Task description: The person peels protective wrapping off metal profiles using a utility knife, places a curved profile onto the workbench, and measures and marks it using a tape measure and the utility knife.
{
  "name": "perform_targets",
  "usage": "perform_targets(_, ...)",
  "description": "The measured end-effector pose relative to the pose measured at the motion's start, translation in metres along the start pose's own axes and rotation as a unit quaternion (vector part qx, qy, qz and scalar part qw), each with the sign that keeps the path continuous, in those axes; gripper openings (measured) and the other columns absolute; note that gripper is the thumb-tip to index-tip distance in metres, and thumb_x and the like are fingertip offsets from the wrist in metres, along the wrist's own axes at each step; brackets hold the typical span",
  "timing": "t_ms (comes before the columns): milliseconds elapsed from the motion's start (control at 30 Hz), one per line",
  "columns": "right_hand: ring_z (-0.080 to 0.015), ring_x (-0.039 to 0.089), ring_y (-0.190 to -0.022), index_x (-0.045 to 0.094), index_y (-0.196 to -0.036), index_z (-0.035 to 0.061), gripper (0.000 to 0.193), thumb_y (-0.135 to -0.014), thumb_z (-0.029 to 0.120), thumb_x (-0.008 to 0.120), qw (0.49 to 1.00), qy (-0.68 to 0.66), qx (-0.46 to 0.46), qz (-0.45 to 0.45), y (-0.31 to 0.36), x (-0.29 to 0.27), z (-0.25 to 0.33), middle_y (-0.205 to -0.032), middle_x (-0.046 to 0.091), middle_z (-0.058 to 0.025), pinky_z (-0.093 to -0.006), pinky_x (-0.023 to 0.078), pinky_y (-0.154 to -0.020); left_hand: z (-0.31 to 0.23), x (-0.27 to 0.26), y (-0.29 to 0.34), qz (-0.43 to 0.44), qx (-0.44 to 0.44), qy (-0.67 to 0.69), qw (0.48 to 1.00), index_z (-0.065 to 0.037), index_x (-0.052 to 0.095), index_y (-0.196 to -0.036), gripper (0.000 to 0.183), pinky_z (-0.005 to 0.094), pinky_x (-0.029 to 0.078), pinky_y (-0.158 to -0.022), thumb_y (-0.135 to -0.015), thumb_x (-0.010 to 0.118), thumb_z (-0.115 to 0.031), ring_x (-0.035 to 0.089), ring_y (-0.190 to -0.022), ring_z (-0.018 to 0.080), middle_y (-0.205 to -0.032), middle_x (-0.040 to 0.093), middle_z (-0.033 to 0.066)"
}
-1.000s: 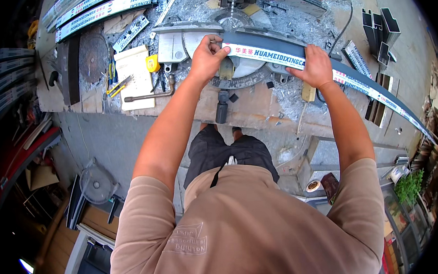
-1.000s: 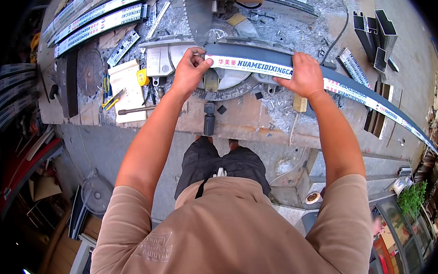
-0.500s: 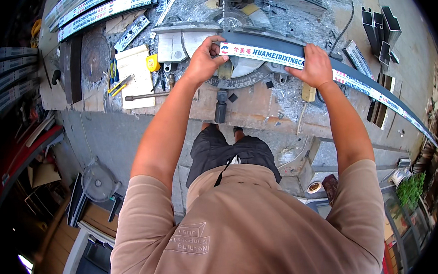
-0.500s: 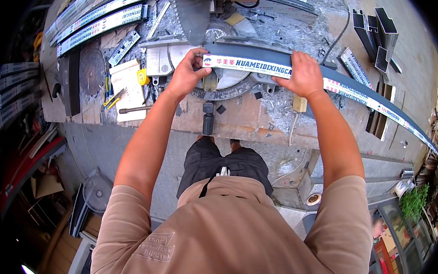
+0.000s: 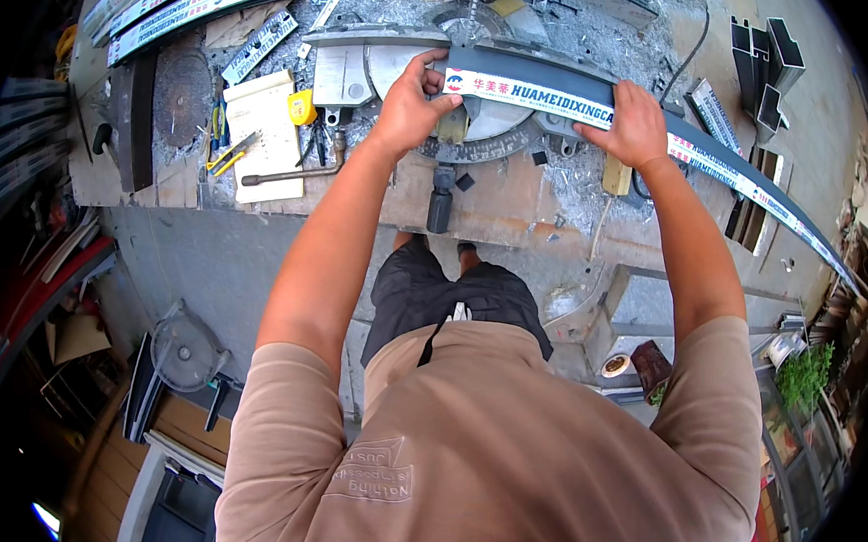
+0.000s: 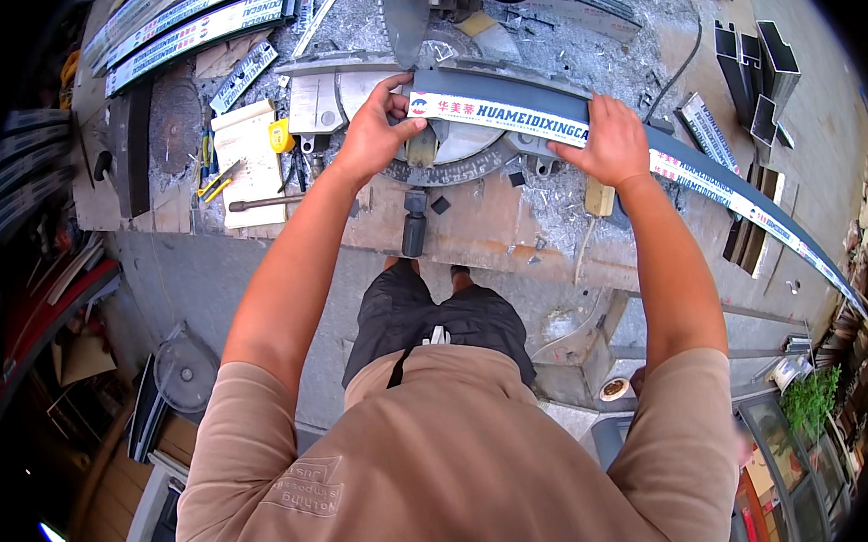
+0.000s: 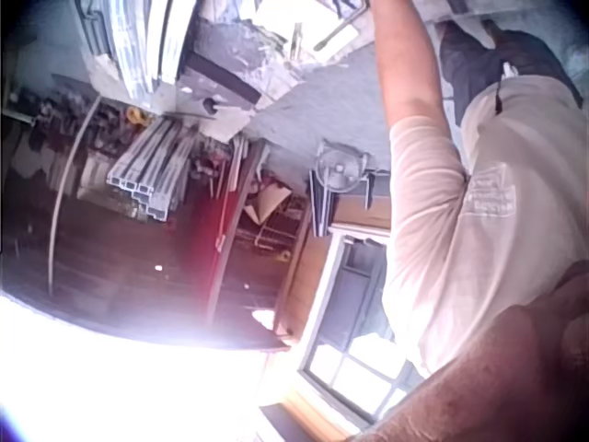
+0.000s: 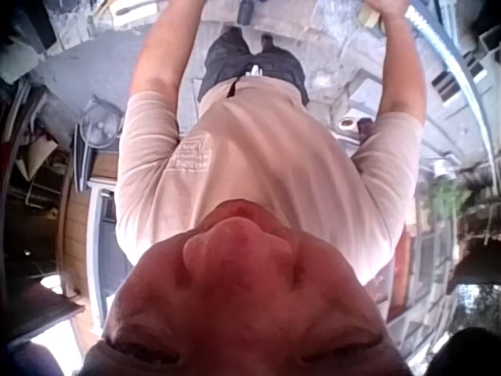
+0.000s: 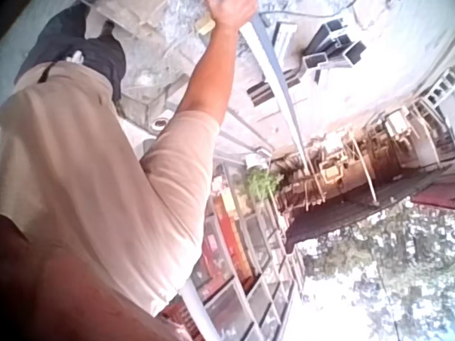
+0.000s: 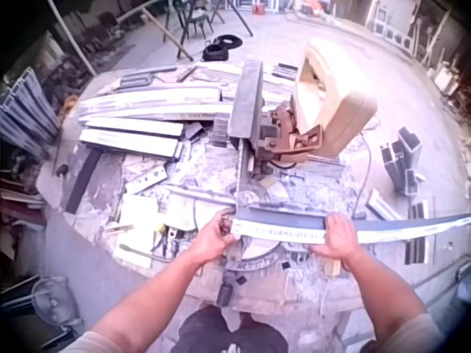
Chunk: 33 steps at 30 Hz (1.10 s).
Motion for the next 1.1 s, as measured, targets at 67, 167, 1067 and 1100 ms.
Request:
perform_targets(67, -0.0395, 0.065, -0.103, 0.063, -0.112, -0.006, 0.08, -0.076, 0.062, 0.085, 1.0, -0.005, 0.002, 0.009, 0.001, 0.001, -0.002, -0.105, 0.066, -0.0209, -0.0486, 0.051, -0.094, 0.002, 0.002, 0.0, 0.011, -0.015, 0.014, 1.0, -0.002, 0.051, -0.151, 0.067, 0.03, 0.05, -0.096, -0.091, 0.08, -0.002, 0.058, -0.099, 0.0129, -0.109, 0.07, 0.0027)
perform_targets(167, -0.0402, 0.066, -0.101, 0.064, -0.113, -0.0068, 0.083, -0.075, 0.064, 0.084, 1.0, -0.005, 0.004, 0.008, 0.001, 0.001, -0.003, -0.105, 0.067, -0.0214, -0.0489, 0.052, -0.092, 0.012, 0.001, -0.003, 0.023, -0.032, 0.015, 0.999, 0.0, 0.056, -0.148, 0.061, 0.0308, 0.052, -0.098, -0.093, 0.08, -0.006, 0.063, -0.106, 0.0149, -0.115, 0.072, 0.0059)
perform_targets(1067, -0.0449, 0.059, -0.092, 0.055, -0.096, -0.0033, 0.073, -0.072, 0.057, 0.089, 0.999, 0.034, -0.029, -0.01, -0.001, 0.011, 0.008, -0.094, 0.058, -0.0226, -0.0521, 0.048, -0.085, 0.049, -0.153, -0.006, -0.44, -0.059, -0.337, 0.83, -0.001, 0.064, -0.133, 0.048, 0.0492, 0.051, -0.102, -0.1, 0.058, -0.036, 0.066, -0.115, 0.0399, -0.121, 0.069, 0.022)
perform_targets(1100, -0.0438, 0.059, -0.09, 0.055, -0.094, -0.0016, 0.073, -0.071, 0.058, 0.09, 0.999, 0.036, -0.032, -0.013, -0.001, 0.011, 0.007, -0.092, 0.058, -0.0213, -0.0519, 0.049, -0.084, 0.05, -0.157, -0.003, -0.447, -0.056, -0.335, 0.828, -0.002, 0.064, -0.133, 0.049, 0.0487, 0.051, -0.102, -0.1, 0.058, -0.036, 0.066, -0.115, 0.0396, -0.122, 0.069, 0.0214)
Point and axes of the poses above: each hand's wrist, its own y-axis away from the middle knuckle, its own x-axis out of the palm, z = x × y, the point moved 10 cm from there along -y, towards the middle knuckle
